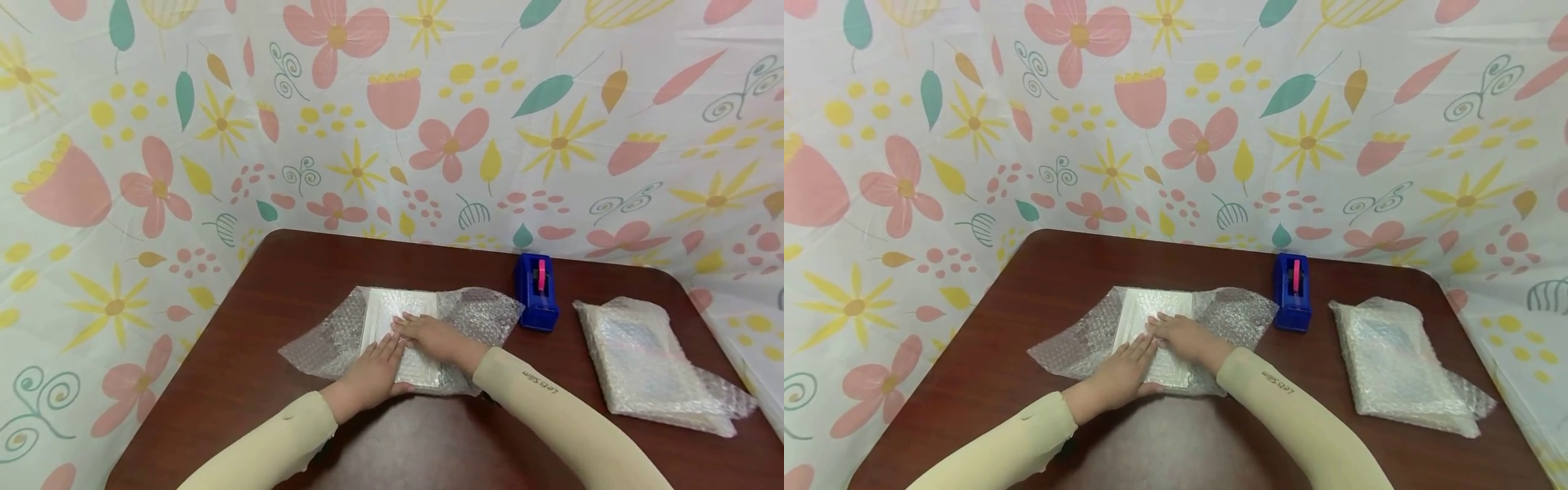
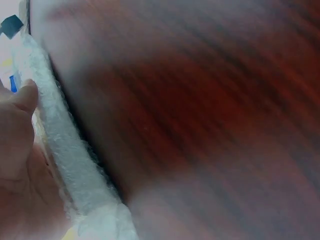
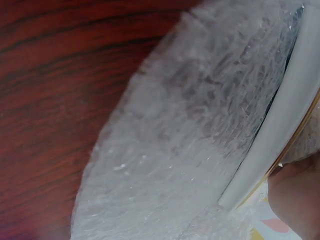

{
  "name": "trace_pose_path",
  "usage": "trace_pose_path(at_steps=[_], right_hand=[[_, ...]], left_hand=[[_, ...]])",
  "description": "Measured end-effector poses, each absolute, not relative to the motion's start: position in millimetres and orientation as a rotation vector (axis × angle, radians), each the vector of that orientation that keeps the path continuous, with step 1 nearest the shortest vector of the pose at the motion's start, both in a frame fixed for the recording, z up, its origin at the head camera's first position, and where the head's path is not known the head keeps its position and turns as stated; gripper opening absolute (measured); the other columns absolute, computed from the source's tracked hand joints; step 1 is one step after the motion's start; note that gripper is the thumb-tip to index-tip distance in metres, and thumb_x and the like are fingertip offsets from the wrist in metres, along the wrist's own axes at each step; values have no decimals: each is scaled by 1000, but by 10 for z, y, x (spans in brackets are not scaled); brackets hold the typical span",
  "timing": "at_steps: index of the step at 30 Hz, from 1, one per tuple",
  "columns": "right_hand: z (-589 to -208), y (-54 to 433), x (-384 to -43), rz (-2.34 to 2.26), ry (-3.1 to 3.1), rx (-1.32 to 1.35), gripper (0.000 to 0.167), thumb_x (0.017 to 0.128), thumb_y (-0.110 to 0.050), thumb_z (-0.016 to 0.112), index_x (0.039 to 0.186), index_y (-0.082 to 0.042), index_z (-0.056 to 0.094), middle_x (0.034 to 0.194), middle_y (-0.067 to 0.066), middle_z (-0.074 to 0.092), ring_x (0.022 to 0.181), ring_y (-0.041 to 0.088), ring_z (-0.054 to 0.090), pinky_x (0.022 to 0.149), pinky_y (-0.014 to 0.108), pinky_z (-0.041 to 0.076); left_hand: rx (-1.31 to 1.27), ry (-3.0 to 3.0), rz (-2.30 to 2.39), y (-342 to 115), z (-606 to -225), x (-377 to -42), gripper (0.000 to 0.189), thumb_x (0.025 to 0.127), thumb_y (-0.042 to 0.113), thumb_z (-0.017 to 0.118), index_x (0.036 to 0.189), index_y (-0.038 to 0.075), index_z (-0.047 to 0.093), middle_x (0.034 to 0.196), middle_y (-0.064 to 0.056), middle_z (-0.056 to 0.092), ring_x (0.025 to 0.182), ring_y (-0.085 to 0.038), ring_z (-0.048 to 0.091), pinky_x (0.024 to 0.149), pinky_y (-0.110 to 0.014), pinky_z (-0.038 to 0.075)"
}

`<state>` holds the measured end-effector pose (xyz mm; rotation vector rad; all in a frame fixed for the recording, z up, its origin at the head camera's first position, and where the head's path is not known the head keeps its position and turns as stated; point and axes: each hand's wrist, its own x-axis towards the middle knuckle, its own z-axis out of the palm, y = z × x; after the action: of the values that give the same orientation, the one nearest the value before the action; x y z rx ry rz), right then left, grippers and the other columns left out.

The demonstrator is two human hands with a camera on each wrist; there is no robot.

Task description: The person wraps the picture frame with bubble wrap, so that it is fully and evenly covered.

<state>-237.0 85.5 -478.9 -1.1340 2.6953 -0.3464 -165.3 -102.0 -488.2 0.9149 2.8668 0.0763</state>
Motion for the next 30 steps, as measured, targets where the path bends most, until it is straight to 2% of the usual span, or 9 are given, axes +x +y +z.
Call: trace_pose_path(at_steps=[5,12,18,21,24,27,30], right_hand=[[-4762,830,-2388,-394,2631,-1107,50,105,-18,53,152,-3,46,161,13,44,151,38,40,123,56,34],[-4735,827,-2394,-489,2624,-979,48,110,-20,41,154,-4,44,163,15,40,154,40,34,126,57,28],[-4692,1001,-2448,-533,2877,-818,46,109,-14,42,148,8,46,157,27,45,147,46,41,123,60,33],[-4655,1168,-2509,-538,2935,-677,44,110,-16,42,146,9,50,155,28,47,145,46,45,121,59,36],[-4641,1320,-2591,-554,2976,-575,40,109,-18,47,139,6,59,148,28,55,138,45,52,116,58,42],[-4648,1428,-2669,-562,3051,-484,32,106,-17,55,127,3,69,133,26,67,125,43,62,106,57,51],[-4658,1537,-2757,-581,3090,-337,27,102,-19,62,117,1,72,119,22,73,111,41,67,98,57,53]], left_hand=[[939,2890,6,-1027,-4868,-1637,81,99,60,54,152,0,46,163,-17,41,152,-29,41,120,-45,43],[958,2905,-5,-1027,-4845,-1648,80,98,61,54,150,1,49,160,-15,47,150,-27,46,118,-44,46],[978,2915,-18,-1016,-4834,-1667,80,98,62,53,149,2,51,159,-14,49,149,-26,47,118,-42,46],[972,2913,-15,-1015,-4839,-1669,80,98,63,53,149,2,51,159,-14,49,149,-26,46,118,-42,45],[967,2912,10,-1028,-4843,-1666,80,97,62,54,149,1,51,159,-14,49,149,-27,47,118,-43,45],[971,2911,29,-1040,-4848,-1665,80,97,61,55,149,1,50,159,-15,48,149,-28,47,118,-44,45],[984,2915,25,-1039,-4861,-1662,79,98,61,55,149,1,51,159,-15,49,149,-28,47,118,-43,45]])
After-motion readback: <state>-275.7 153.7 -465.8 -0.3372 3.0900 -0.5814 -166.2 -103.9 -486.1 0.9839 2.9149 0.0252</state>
